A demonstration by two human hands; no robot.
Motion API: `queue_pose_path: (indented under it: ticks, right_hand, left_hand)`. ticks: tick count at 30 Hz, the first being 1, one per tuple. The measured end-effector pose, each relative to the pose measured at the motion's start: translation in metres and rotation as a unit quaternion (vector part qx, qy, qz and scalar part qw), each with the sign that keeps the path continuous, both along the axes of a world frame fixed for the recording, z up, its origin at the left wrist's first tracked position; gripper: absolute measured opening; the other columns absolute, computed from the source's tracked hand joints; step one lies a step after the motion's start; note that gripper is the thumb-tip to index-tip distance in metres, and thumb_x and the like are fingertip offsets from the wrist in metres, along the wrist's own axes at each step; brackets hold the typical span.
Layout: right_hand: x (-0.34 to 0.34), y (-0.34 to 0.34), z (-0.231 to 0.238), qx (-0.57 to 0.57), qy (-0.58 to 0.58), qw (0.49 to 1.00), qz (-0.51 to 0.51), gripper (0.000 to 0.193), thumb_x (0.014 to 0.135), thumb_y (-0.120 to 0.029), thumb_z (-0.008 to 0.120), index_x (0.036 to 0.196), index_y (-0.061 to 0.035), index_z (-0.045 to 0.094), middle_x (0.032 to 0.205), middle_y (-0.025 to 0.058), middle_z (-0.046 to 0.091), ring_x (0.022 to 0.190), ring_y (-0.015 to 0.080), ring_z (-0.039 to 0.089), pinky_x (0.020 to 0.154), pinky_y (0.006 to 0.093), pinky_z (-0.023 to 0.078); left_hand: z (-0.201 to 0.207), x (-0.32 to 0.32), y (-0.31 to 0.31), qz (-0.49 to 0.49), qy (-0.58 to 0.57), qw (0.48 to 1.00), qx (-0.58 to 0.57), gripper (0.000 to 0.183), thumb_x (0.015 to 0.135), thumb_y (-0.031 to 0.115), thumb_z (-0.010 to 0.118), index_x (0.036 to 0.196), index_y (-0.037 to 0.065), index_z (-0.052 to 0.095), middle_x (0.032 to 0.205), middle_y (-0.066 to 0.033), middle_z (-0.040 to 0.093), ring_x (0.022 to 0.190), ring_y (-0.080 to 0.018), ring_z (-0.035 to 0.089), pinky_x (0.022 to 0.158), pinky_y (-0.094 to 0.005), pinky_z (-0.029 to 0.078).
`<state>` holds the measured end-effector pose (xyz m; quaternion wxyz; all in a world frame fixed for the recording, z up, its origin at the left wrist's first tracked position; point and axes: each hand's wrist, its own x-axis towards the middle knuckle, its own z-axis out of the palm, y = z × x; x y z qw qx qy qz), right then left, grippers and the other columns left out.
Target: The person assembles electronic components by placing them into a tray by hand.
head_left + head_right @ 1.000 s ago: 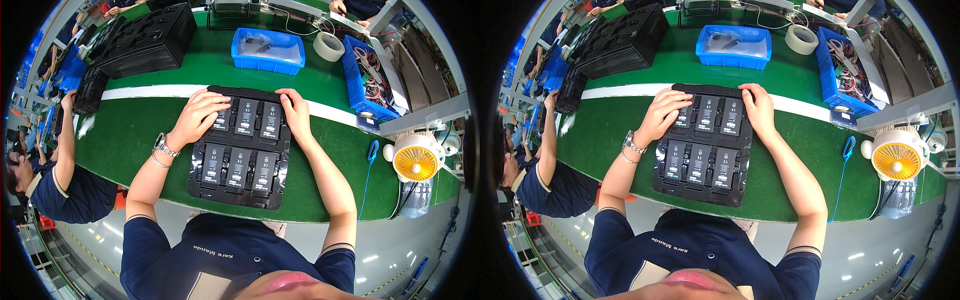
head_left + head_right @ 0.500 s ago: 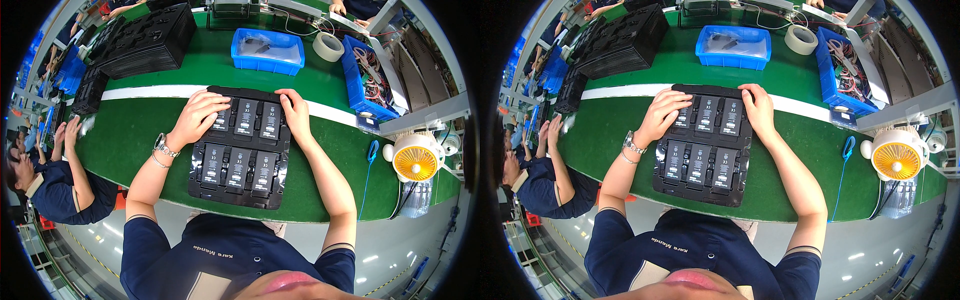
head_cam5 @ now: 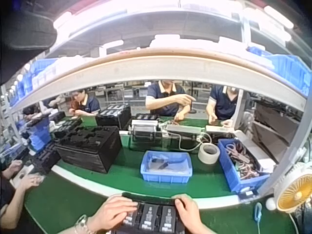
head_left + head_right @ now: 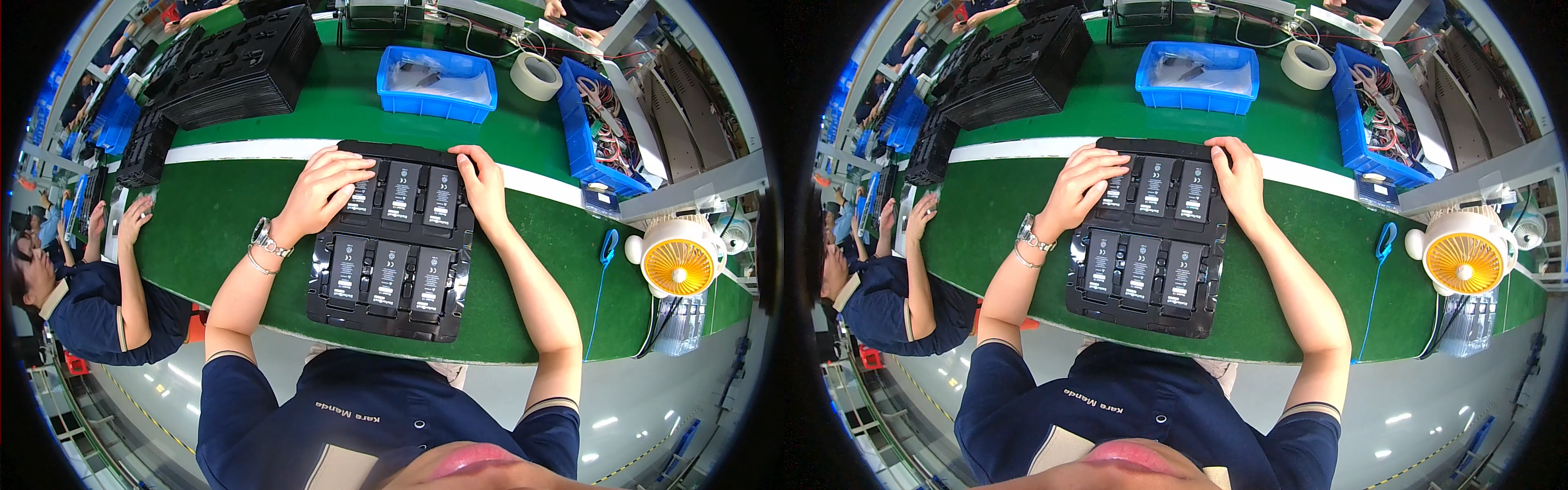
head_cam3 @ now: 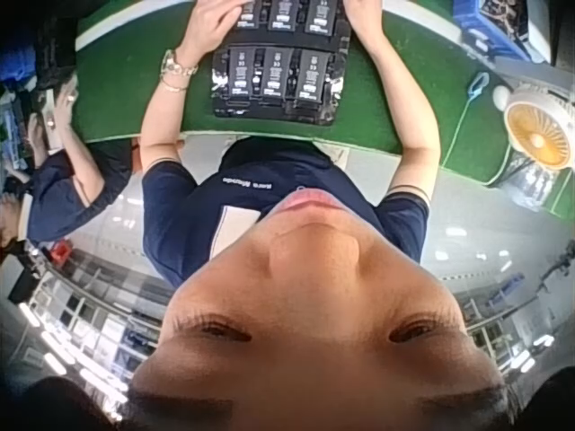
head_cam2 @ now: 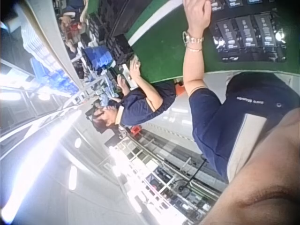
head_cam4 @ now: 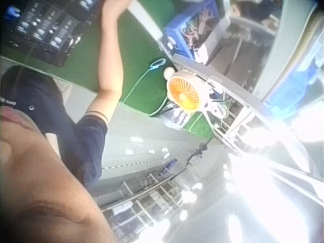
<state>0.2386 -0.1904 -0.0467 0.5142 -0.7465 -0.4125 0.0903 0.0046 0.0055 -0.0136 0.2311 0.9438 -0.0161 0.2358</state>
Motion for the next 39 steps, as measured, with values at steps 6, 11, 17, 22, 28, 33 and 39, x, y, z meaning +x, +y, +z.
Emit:
queue_pose_path:
  ticks: [6, 11, 17, 22, 28, 33, 39]
  right_hand:
    - [0.0006, 0.0007, -0.0021, 0.005, -0.002, 1.0, 0.0, 0.022, 0.097, -0.019, 0.054, 0.104, -0.003, 0.069, 0.101, 0.0136, 0.069, 0.097, 0.0315, 0.064, 0.086, 0.0406, 0.048]
    - [0.0013, 0.001, -0.0029, 0.01, -0.003, 1.0, 0.003, 0.022, 0.097, -0.019, 0.054, 0.104, -0.003, 0.069, 0.101, 0.0138, 0.069, 0.096, 0.0319, 0.064, 0.086, 0.0408, 0.048]
    - [0.002, 0.0009, -0.0036, 0.002, 0.005, 1.0, 0.002, 0.022, 0.097, -0.019, 0.055, 0.104, -0.0029, 0.069, 0.1, 0.0137, 0.069, 0.096, 0.032, 0.064, 0.086, 0.0407, 0.048]
    - [0.0007, 0.0005, -0.001, 0.001, 0.006, 1.0, 0.003, 0.022, 0.097, -0.019, 0.055, 0.105, -0.003, 0.068, 0.101, 0.0134, 0.069, 0.096, 0.0314, 0.064, 0.086, 0.0405, 0.048]
    - [0.0009, 0.0001, -0.0003, 0.001, 0.002, 1.0, 0.005, 0.022, 0.097, -0.018, 0.054, 0.105, -0.0028, 0.068, 0.101, 0.0133, 0.069, 0.097, 0.0313, 0.064, 0.086, 0.0405, 0.048]
    - [0.0008, 0.0001, -0.0005, 0.001, 0.005, 1.0, 0.002, 0.022, 0.097, -0.018, 0.054, 0.105, -0.0028, 0.068, 0.101, 0.0132, 0.069, 0.097, 0.0314, 0.065, 0.086, 0.0405, 0.048]
    - [0.0005, 0.0004, -0.0002, 0.004, -0.002, 1.0, 0.003, 0.022, 0.097, -0.019, 0.054, 0.105, -0.0031, 0.068, 0.101, 0.0132, 0.069, 0.097, 0.0315, 0.065, 0.086, 0.0408, 0.048]
  left_hand:
    - [0.0002, 0.0011, -0.0007, 0.002, -0.021, 1.0, 0.017, 0.024, 0.091, 0.01, 0.057, 0.11, 0.005, 0.072, 0.124, -0.0081, 0.069, 0.12, -0.0291, 0.058, 0.109, -0.047, 0.039]
    - [0.0006, 0.001, -0.0014, 0.01, -0.019, 1.0, 0.016, 0.024, 0.091, 0.01, 0.057, 0.109, 0.006, 0.072, 0.124, -0.0068, 0.069, 0.126, -0.031, 0.054, 0.109, -0.0466, 0.039]
    - [0.0018, 0.0012, -0.0023, 0.009, -0.021, 1.0, 0.017, 0.023, 0.091, 0.01, 0.058, 0.109, 0.006, 0.072, 0.123, -0.0068, 0.069, 0.125, -0.0308, 0.054, 0.108, -0.0466, 0.04]
    - [0.0008, -0.0004, -0.0012, 0.01, -0.012, 1.0, 0.014, 0.025, 0.093, 0.012, 0.055, 0.11, 0.006, 0.073, 0.125, -0.0076, 0.069, 0.126, -0.0308, 0.054, 0.11, -0.0471, 0.038]
    - [0.0002, -0.0001, -0.001, 0.007, -0.007, 1.0, 0.006, 0.027, 0.095, 0.013, 0.053, 0.111, 0.006, 0.073, 0.125, -0.0083, 0.069, 0.127, -0.0309, 0.054, 0.111, -0.0474, 0.036]
    - [-0.0002, 0.0015, -0.0014, 0.009, -0.03, 0.999, 0.014, 0.022, 0.091, 0.009, 0.058, 0.106, 0.006, 0.074, 0.121, -0.0063, 0.07, 0.124, -0.0297, 0.056, 0.108, -0.0467, 0.04]
    - [0.0001, 0.0011, -0.0013, 0.006, -0.032, 0.999, 0.016, 0.022, 0.091, 0.009, 0.058, 0.106, 0.006, 0.074, 0.121, -0.0067, 0.07, 0.124, -0.0299, 0.056, 0.107, -0.0466, 0.041]
